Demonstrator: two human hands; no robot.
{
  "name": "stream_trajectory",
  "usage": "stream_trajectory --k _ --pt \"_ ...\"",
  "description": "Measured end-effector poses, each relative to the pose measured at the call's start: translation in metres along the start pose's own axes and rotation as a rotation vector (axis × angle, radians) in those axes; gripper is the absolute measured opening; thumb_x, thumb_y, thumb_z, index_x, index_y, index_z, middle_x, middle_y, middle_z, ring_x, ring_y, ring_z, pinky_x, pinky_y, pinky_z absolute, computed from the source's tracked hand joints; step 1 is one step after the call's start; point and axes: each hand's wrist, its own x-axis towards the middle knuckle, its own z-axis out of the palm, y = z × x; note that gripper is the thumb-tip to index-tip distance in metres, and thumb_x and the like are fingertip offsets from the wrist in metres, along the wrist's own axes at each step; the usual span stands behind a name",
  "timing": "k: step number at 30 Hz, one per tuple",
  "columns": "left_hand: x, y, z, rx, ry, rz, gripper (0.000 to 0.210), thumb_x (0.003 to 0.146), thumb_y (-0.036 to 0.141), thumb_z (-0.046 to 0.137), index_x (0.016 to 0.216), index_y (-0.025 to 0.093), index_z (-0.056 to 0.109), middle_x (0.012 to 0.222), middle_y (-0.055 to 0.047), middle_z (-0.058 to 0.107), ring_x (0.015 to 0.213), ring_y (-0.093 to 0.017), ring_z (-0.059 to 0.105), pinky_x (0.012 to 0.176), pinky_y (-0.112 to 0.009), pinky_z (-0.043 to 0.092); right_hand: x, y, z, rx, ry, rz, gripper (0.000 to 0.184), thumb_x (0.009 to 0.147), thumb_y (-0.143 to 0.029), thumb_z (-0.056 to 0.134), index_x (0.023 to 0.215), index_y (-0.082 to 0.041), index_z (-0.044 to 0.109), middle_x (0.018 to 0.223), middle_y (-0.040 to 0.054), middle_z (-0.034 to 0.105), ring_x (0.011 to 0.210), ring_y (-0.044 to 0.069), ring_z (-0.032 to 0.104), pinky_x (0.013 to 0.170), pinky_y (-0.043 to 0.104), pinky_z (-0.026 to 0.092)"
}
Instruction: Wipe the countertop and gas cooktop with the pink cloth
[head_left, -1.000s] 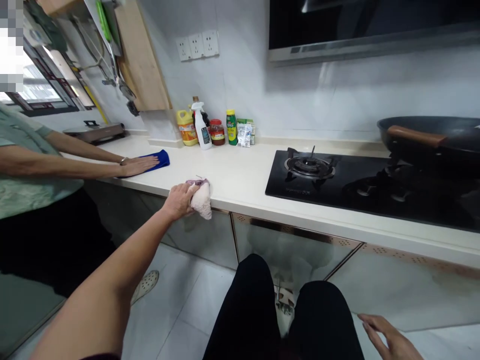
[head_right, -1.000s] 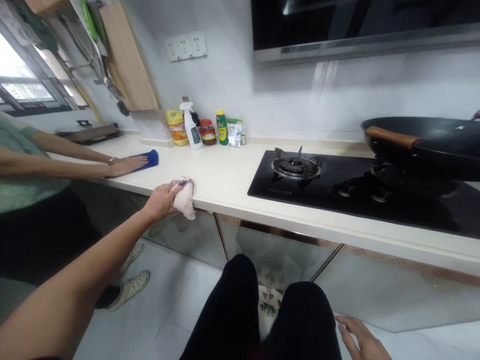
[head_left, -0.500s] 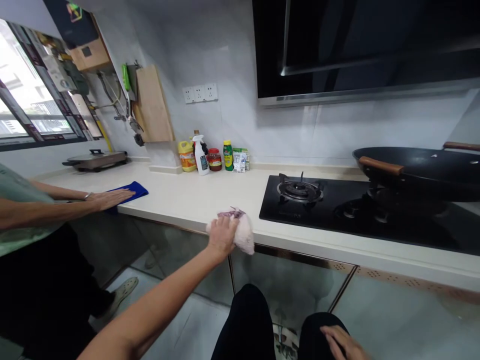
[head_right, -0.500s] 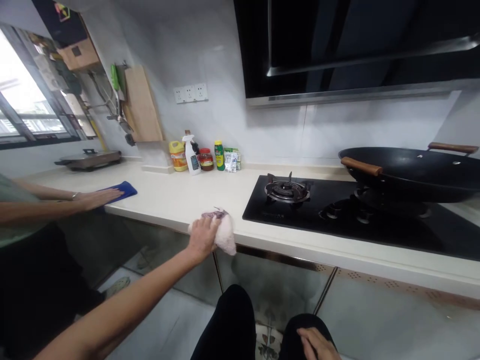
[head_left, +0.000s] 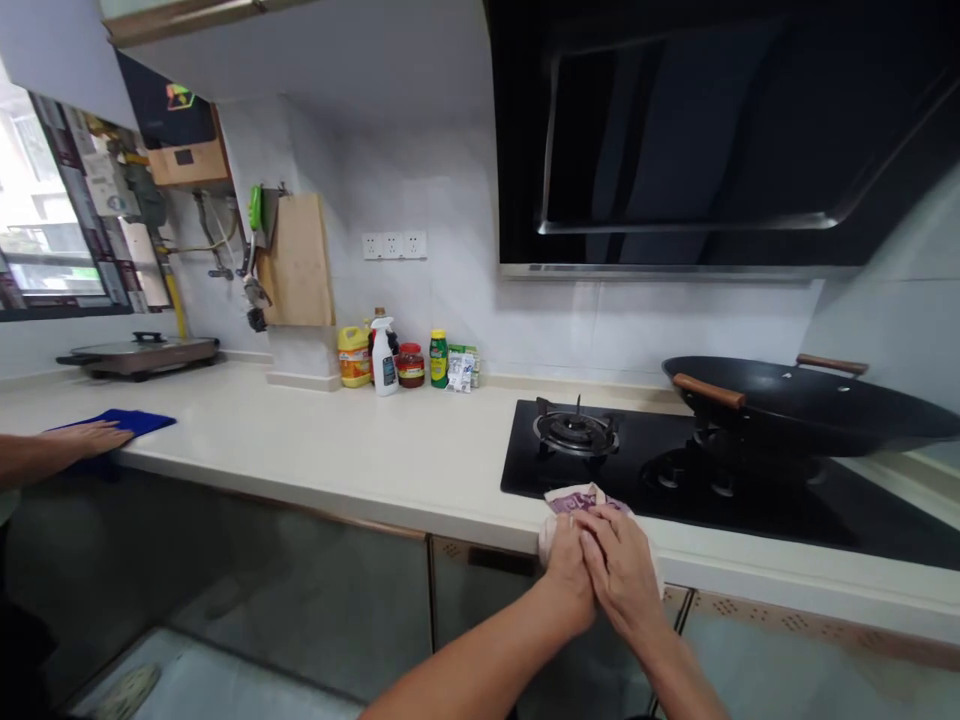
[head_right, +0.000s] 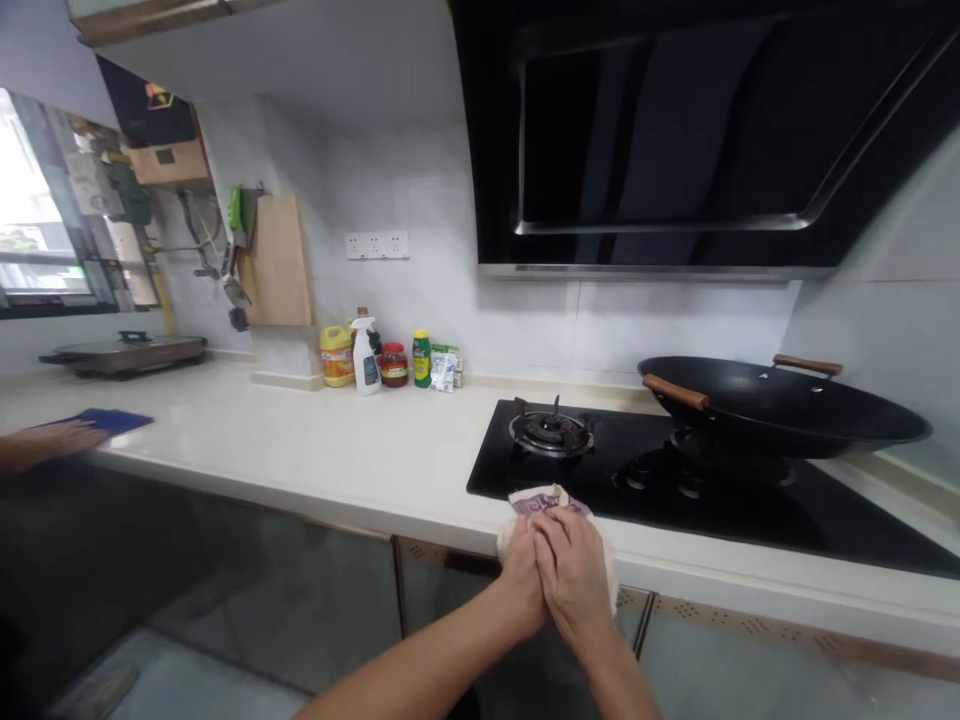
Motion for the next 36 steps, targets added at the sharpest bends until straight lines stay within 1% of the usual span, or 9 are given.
stream_trajectory --k 3,8,12,15,18,21,25,30,36 --pt "-0.006 -0.01 -0.014 0.01 0.002 0.023 0.054 0.092 0.018 0.054 0.145 0.026 0.054 0.119 -0.019 0.066 0.102 -0.034 0.066 0.082 -0.055 0.056 -0.006 0.023 0.006 -0.107 -0.028 -0.025 0.04 0.1 -0.04 0.048 0.137 -0.025 0.057 0.135 0.0117 0.062 0.127 0.029 0.058 0.108 0.054 0.048" --pt "-0.029 -0.049 -0.07 -0.279 -0.078 0.209 0.073 0.078 0.019 0.065 0.149 0.023 0.049 0.137 -0.018 0.062 0.125 -0.033 0.059 0.103 -0.05 0.052 -0.013 0.038 -0.014 -0.161 -0.248 -0.117 0.06 0.098 -0.046 0.053 0.153 -0.027 0.039 0.147 0.0118 0.055 0.135 0.028 0.053 0.113 0.048 0.045" --pt "-0.039 -0.106 -0.114 -0.502 -0.03 -0.13 0.039 0.083 0.016 0.048 0.112 0.027 0.072 0.108 -0.006 0.076 0.1 -0.021 0.071 0.09 -0.035 0.058 -0.001 0.02 -0.012 -0.311 -0.341 -0.178 0.082 0.079 -0.045 0.078 0.152 -0.029 0.044 0.146 0.0162 0.052 0.132 0.037 0.05 0.11 0.058 0.041" --pt "-0.037 -0.15 -0.132 -0.454 0.12 -0.414 0.032 0.086 0.027 0.046 0.1 0.025 0.075 0.103 -0.005 0.078 0.097 -0.023 0.073 0.089 -0.036 0.058 0.017 -0.011 0.012 -0.389 -0.414 -0.122 0.081 0.075 -0.035 0.079 0.15 -0.026 0.048 0.138 0.0188 0.055 0.124 0.039 0.052 0.107 0.059 0.039" --pt "-0.03 -0.177 -0.133 -0.35 0.191 -0.516 0.033 0.086 0.042 0.049 0.097 0.023 0.075 0.104 -0.008 0.077 0.103 -0.027 0.071 0.094 -0.041 0.055 0.039 -0.052 0.052 -0.363 -0.559 -0.165 0.08 0.073 -0.04 0.08 0.146 -0.021 0.05 0.135 0.0209 0.057 0.123 0.04 0.051 0.107 0.06 0.037" --pt "-0.027 -0.188 -0.128 -0.383 0.123 -0.569 0.039 0.086 0.054 0.051 0.088 0.023 0.075 0.099 -0.008 0.078 0.101 -0.028 0.07 0.095 -0.041 0.054 0.059 -0.085 0.093 -0.338 -0.603 -0.279 0.074 0.073 -0.045 0.079 0.137 -0.016 0.054 0.132 0.0214 0.058 0.121 0.038 0.052 0.105 0.057 0.04" --pt "-0.027 -0.197 -0.13 -0.467 0.133 -0.731 0.049 0.084 0.063 0.048 0.091 0.022 0.074 0.102 -0.008 0.079 0.1 -0.028 0.071 0.096 -0.04 0.053 0.066 -0.094 0.117 -0.323 -0.57 -0.346 0.065 0.08 -0.05 0.074 0.133 -0.019 0.054 0.121 0.015 0.061 0.11 0.032 0.055 0.095 0.048 0.045" --pt "-0.026 -0.204 -0.127 -0.306 0.0 -0.644 0.046 0.086 0.057 0.046 0.09 0.021 0.075 0.097 -0.009 0.078 0.097 -0.028 0.07 0.09 -0.038 0.052 0.044 -0.05 0.091 -0.318 -0.384 -0.359 0.067 0.08 -0.049 0.072 0.138 -0.021 0.05 0.114 0.0124 0.062 0.097 0.028 0.053 0.083 0.042 0.043" --pt "-0.028 -0.204 -0.113 -0.068 -0.072 -0.567 0.044 0.089 0.053 0.045 0.094 0.023 0.077 0.106 -0.008 0.078 0.109 -0.031 0.066 0.093 -0.038 0.049 0.015 0.04 0.012 -0.359 -0.175 -0.206 0.051 0.086 -0.047 0.061 0.127 -0.018 0.062 0.111 0.0131 0.066 0.1 0.028 0.055 0.088 0.042 0.04"
